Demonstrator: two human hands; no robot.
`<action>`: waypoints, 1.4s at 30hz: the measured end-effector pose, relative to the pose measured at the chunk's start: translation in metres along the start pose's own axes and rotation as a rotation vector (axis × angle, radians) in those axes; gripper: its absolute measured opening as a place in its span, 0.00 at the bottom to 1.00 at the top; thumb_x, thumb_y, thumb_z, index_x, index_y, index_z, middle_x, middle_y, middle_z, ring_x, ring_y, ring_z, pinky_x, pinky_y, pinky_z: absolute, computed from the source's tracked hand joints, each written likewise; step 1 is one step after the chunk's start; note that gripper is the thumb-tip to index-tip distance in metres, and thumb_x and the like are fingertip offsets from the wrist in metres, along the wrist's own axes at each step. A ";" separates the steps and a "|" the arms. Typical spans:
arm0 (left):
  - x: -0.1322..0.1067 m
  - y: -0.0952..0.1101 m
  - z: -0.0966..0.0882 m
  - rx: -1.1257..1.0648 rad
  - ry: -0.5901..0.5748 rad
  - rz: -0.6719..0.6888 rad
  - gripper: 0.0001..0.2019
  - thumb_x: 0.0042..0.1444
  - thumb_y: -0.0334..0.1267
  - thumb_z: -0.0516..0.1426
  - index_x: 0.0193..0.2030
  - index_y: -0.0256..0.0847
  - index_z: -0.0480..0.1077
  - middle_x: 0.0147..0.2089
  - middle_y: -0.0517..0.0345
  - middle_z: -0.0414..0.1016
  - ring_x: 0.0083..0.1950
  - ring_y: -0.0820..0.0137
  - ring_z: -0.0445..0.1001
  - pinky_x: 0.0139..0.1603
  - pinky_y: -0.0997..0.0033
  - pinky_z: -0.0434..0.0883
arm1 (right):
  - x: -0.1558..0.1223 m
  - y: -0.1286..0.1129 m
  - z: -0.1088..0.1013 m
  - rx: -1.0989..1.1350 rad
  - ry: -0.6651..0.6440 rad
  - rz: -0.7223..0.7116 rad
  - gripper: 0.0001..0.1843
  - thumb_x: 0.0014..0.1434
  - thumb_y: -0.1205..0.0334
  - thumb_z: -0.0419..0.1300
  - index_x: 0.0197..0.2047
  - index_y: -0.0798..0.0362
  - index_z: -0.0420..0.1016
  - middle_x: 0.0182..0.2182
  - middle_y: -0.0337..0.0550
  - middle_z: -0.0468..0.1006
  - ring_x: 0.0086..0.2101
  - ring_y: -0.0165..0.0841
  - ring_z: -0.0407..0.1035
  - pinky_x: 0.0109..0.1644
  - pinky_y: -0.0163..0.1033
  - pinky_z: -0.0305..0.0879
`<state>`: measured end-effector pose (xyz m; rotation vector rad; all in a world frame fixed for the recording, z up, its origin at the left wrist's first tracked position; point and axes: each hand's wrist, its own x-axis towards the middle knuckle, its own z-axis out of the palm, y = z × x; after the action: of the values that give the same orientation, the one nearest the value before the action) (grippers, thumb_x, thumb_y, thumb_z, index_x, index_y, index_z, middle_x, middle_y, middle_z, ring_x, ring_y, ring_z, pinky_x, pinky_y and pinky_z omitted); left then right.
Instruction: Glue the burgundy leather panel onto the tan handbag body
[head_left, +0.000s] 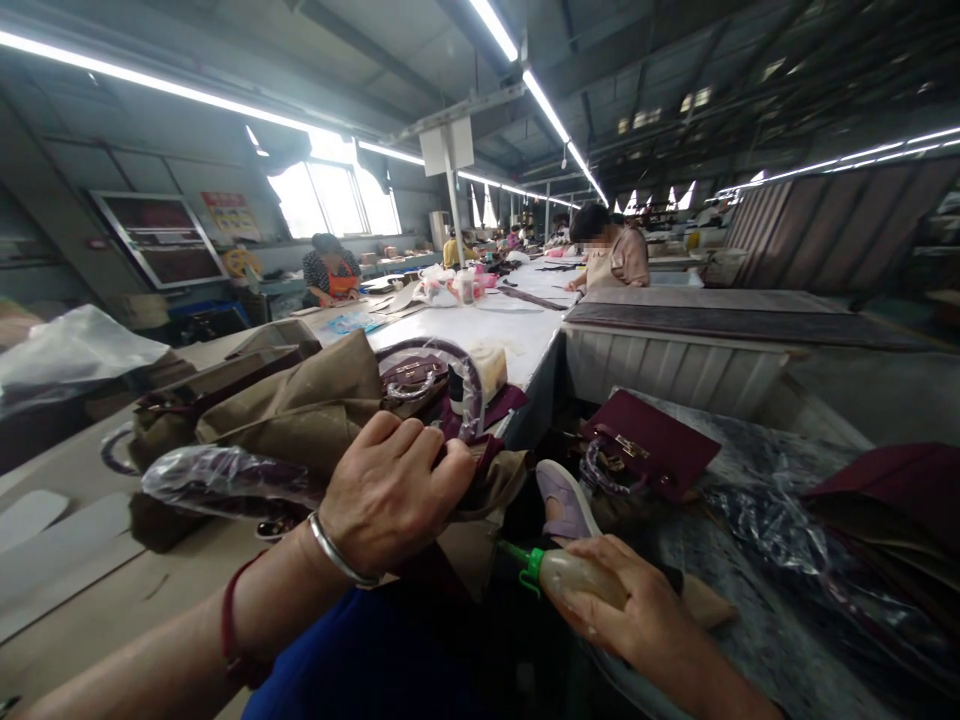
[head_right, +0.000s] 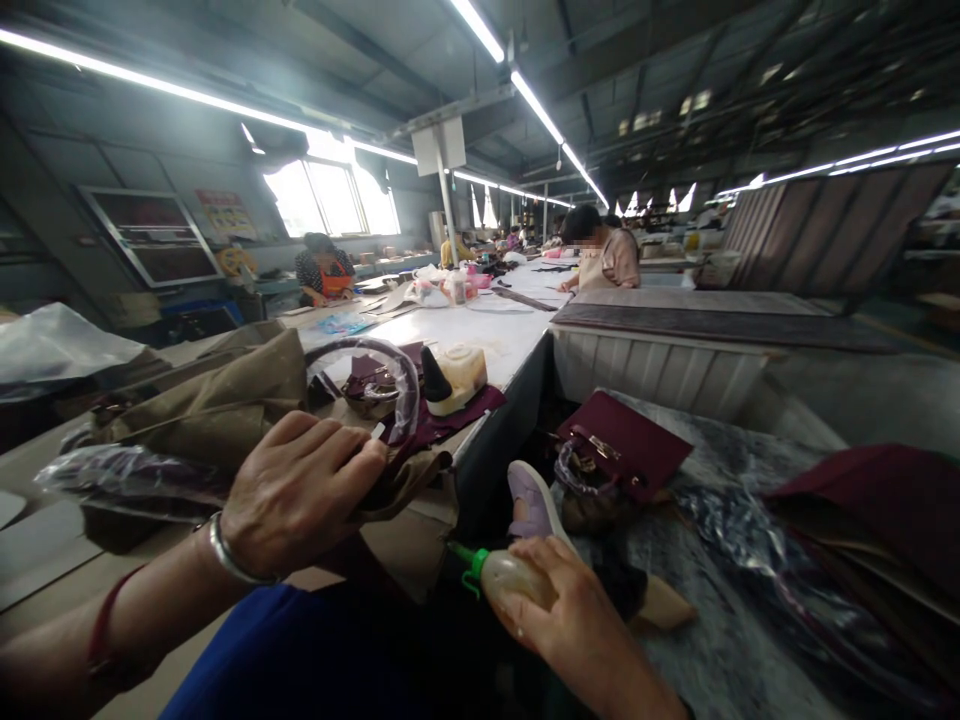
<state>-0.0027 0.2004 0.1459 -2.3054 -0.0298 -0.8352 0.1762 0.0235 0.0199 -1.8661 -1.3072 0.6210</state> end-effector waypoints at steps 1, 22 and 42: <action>-0.001 0.000 0.000 0.003 -0.006 -0.004 0.07 0.57 0.28 0.50 0.32 0.38 0.68 0.23 0.58 0.68 0.24 0.67 0.65 0.28 0.64 0.58 | -0.001 -0.002 0.000 -0.002 -0.004 0.005 0.15 0.54 0.61 0.57 0.46 0.52 0.73 0.43 0.46 0.74 0.45 0.40 0.70 0.50 0.44 0.65; -0.034 0.012 -0.011 -0.122 -0.012 -0.047 0.05 0.59 0.29 0.51 0.34 0.33 0.67 0.28 0.52 0.71 0.28 0.65 0.68 0.31 0.64 0.58 | 0.011 0.013 0.001 -0.049 -0.079 -0.037 0.15 0.54 0.62 0.59 0.46 0.51 0.73 0.41 0.43 0.71 0.43 0.37 0.68 0.49 0.41 0.62; -0.041 0.021 -0.024 -0.169 -0.007 -0.102 0.09 0.61 0.28 0.47 0.34 0.33 0.66 0.30 0.50 0.72 0.30 0.65 0.68 0.34 0.64 0.60 | 0.010 0.013 0.000 0.004 -0.171 0.007 0.16 0.51 0.62 0.59 0.45 0.52 0.72 0.42 0.42 0.73 0.43 0.38 0.69 0.50 0.41 0.63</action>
<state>-0.0437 0.1780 0.1230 -2.4824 -0.0835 -0.9120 0.1869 0.0301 0.0093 -1.8482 -1.4074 0.8009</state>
